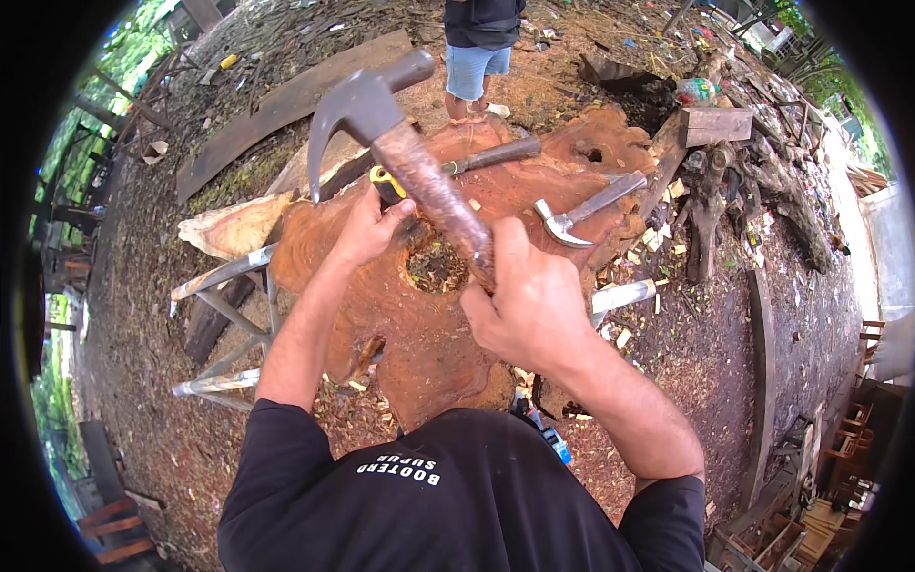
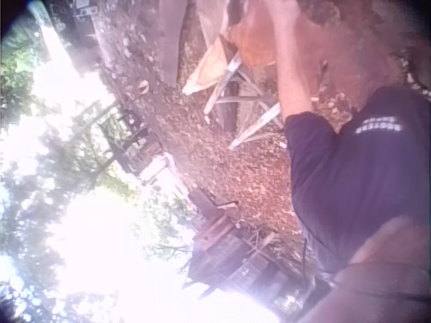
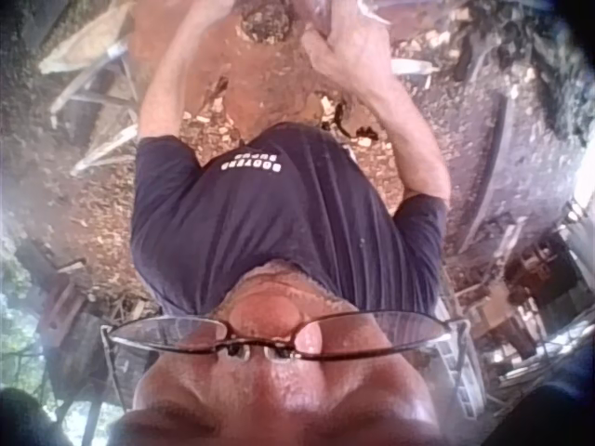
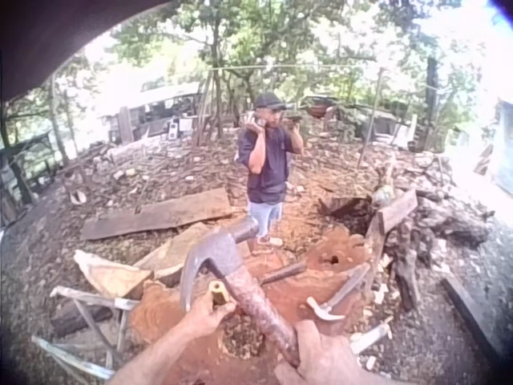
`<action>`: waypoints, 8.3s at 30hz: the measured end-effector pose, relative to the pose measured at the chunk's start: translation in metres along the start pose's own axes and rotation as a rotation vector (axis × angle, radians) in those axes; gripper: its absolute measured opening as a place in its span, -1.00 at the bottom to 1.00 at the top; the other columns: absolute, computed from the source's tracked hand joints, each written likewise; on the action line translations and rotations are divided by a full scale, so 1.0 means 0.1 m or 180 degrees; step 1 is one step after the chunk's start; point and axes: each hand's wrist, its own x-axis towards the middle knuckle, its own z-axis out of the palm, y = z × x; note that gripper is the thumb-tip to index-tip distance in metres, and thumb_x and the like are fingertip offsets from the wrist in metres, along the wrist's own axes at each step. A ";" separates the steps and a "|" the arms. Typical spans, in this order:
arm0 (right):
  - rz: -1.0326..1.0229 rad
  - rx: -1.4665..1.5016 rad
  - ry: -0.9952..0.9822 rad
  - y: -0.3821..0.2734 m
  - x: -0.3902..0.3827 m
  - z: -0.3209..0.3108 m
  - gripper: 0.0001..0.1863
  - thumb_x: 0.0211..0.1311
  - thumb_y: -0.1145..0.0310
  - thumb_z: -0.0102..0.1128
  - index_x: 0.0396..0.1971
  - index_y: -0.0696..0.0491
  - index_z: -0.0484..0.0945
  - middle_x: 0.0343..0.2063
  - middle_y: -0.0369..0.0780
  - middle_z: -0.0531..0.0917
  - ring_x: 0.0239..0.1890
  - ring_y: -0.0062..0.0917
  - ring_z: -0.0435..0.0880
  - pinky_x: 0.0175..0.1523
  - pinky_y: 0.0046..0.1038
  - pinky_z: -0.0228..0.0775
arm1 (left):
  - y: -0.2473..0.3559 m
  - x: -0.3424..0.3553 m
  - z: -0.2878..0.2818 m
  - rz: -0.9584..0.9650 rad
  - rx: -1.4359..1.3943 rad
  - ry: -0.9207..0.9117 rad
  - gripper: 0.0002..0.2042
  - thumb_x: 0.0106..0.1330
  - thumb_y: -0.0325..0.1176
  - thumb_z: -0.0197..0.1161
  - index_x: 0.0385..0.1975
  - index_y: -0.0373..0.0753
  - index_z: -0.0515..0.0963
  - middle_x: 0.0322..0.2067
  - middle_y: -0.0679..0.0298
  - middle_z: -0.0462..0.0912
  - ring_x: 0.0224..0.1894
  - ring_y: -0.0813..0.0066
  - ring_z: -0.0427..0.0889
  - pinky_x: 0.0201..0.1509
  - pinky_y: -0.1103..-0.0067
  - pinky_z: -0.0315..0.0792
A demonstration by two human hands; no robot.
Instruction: The person picks up a chisel and a hammer, then carves the center hole of a wooden slab by striking the chisel with the hammer.
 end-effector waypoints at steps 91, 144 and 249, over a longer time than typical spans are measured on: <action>0.0193 0.0634 0.0476 0.25 -0.32 0.02 -0.63 0.14 0.37 0.19 -0.11 0.23 0.37 -0.61 0.01 0.59 -0.56 -0.02 0.63 -0.36 -0.11 0.48 | -0.10 0.25 -0.06 -0.0420 -0.0117 -0.0523 -0.66 0.31 -0.38 0.38 0.05 -0.21 0.49 -0.10 0.30 0.71 0.03 0.48 0.64 0.19 0.45 0.47; 0.2126 0.1328 -0.0357 1.30 -0.93 0.52 -0.53 0.01 0.33 0.16 -0.09 0.31 0.49 -0.42 0.09 0.68 -0.37 -0.12 0.70 -0.16 -0.16 0.50 | -0.25 0.62 -0.06 -0.0269 0.0190 -0.0554 -0.68 0.30 -0.43 0.33 0.01 -0.24 0.44 -0.15 0.28 0.73 -0.03 0.48 0.66 0.11 0.49 0.50; 0.2149 0.2303 0.0171 1.38 -1.11 0.45 -0.82 0.10 0.54 0.04 -0.25 0.15 0.41 -0.64 -0.32 0.47 -0.76 -0.65 0.42 -0.69 -0.55 0.25 | 0.27 0.14 0.14 -0.0074 -0.1552 0.0808 -0.86 0.25 -0.35 0.31 -0.30 -0.18 0.50 -0.45 0.32 0.61 -0.38 0.54 0.59 -0.27 0.60 0.45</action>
